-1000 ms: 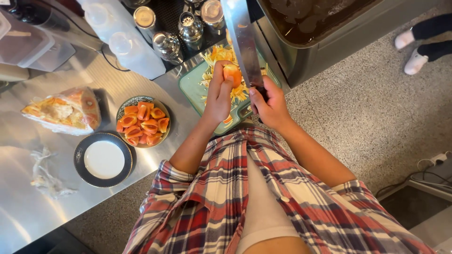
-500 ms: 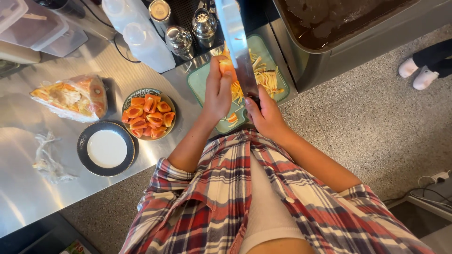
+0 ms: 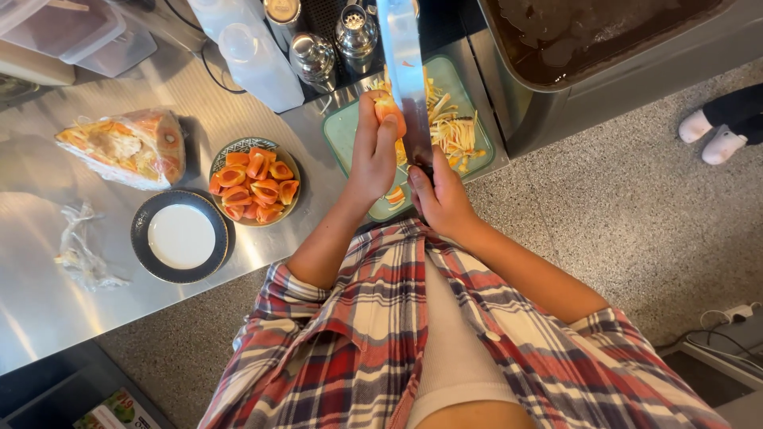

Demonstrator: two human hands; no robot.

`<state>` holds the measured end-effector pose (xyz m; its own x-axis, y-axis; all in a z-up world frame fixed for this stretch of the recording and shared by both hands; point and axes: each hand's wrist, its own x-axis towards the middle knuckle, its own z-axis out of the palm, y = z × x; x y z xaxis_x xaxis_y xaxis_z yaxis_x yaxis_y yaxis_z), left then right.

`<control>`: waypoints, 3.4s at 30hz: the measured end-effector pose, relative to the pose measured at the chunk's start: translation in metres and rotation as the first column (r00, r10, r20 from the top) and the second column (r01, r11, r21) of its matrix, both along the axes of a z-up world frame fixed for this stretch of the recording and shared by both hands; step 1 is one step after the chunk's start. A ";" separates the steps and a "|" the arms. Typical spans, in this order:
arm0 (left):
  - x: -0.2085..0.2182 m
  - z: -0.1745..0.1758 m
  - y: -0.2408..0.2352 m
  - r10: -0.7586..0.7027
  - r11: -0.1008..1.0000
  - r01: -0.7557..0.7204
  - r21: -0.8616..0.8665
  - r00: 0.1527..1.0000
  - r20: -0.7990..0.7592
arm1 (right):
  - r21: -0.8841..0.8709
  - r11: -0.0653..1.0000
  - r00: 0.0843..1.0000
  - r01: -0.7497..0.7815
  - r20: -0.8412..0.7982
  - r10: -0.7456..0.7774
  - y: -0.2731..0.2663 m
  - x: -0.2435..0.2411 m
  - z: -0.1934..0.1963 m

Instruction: The person peels papaya pieces by hand over a cutting board, using a knife to trim remaining skin and seeds, and places the peeled orange pieces into a bowl while peels accumulate on the board.

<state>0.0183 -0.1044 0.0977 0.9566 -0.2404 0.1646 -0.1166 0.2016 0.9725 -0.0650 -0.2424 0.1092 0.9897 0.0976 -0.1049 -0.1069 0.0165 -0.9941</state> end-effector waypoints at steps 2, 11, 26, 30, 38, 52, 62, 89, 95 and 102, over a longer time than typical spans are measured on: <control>0.002 0.007 0.005 -0.002 0.999 0.002 0.034 1.000 0.011 | -0.059 0.998 1.000 -0.025 -0.011 0.024 -0.006 0.004 0.007; -0.001 0.032 0.007 -0.093 0.967 0.072 0.246 0.993 0.076 | -0.014 1.000 0.998 0.007 -0.065 -0.007 -0.008 0.017 0.031; 0.012 -0.011 0.002 -0.027 0.999 0.026 -0.018 0.999 -0.030 | 0.004 0.997 0.996 0.078 0.039 -0.078 0.006 0.014 -0.001; 0.031 -0.016 0.022 0.128 0.992 -0.128 0.001 0.992 -0.021 | 0.010 0.993 0.982 0.120 0.149 -0.120 -0.014 0.010 -0.022; 0.017 0.000 0.058 0.008 0.843 -0.071 -0.533 0.993 -0.120 | -0.701 0.710 0.966 0.067 0.224 0.130 -0.039 0.003 -0.088; -0.004 -0.034 0.038 -0.104 0.989 0.094 -0.114 0.991 -0.084 | -0.854 0.511 0.933 0.100 0.258 0.249 -0.032 0.010 -0.121; -0.008 -0.029 0.041 -0.170 0.985 0.173 0.020 0.980 -0.105 | -0.100 0.995 0.998 0.029 0.059 -0.023 -0.029 0.027 -0.083; -0.024 -0.028 0.013 -0.017 0.939 -0.015 0.343 0.996 0.091 | 0.221 0.973 0.997 0.070 0.011 -0.074 -0.025 0.048 -0.068; -0.027 -0.029 0.011 -0.015 0.932 -0.018 0.363 0.996 0.089 | 0.214 0.970 0.993 0.115 -0.015 -0.115 -0.023 0.047 -0.071; -0.028 -0.017 0.015 -0.069 0.875 -0.057 0.480 0.968 0.242 | 0.227 0.961 0.988 0.155 -0.064 -0.144 -0.019 0.043 -0.081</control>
